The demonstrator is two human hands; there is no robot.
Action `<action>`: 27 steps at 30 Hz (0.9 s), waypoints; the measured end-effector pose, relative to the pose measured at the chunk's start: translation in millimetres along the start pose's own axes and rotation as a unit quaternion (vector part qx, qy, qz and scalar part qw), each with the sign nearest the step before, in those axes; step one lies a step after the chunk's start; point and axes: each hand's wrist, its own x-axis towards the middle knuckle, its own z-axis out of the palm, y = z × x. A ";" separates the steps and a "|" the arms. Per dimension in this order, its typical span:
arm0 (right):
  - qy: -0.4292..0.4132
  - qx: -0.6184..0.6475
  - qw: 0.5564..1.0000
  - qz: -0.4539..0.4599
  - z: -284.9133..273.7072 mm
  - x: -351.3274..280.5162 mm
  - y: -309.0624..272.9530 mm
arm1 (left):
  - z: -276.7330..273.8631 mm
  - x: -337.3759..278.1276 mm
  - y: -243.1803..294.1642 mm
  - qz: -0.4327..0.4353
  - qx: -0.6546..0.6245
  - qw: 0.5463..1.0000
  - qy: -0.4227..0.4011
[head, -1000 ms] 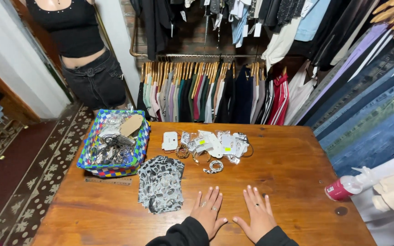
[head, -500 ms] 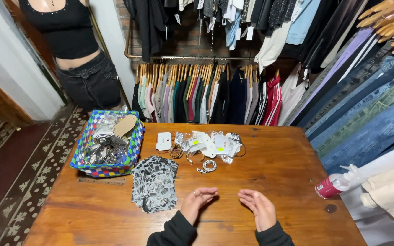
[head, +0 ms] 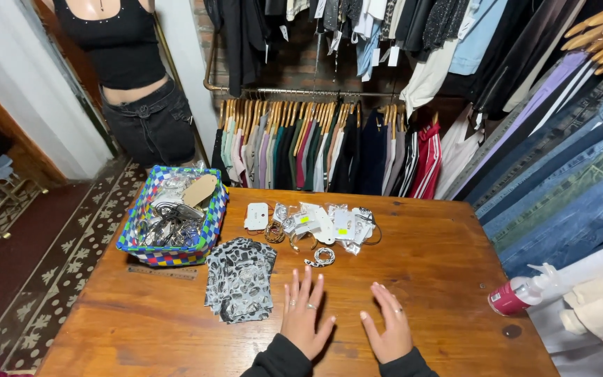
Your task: The person is individually packing leopard-print fabric accessories into small, clear plastic bags on a wooden table in a clothing store.
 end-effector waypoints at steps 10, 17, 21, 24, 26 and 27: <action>-0.348 -0.300 0.876 0.148 11.8 11.1 -18.2 | 12.5 4.4 -18.7 -0.055 0.097 0.971 -0.211; -0.303 -0.271 0.903 0.138 14.2 9.1 -13.2 | -45.6 57.0 -181.6 -0.121 0.280 0.947 0.096; -0.283 -0.262 0.914 0.129 15.1 8.3 -9.4 | -54.0 62.4 -241.7 -0.077 0.343 0.927 0.128; -0.184 -0.204 0.960 0.052 29.4 9.7 10.4 | -65.3 60.6 -229.2 -0.070 0.313 0.938 0.130; -0.164 -0.180 0.970 -0.008 35.6 30.9 0.1 | -80.1 58.4 -197.6 -0.054 0.269 0.954 0.120; -0.145 -0.155 0.975 -0.070 38.4 42.1 -4.8 | -87.5 57.4 -181.8 -0.040 0.225 0.967 0.110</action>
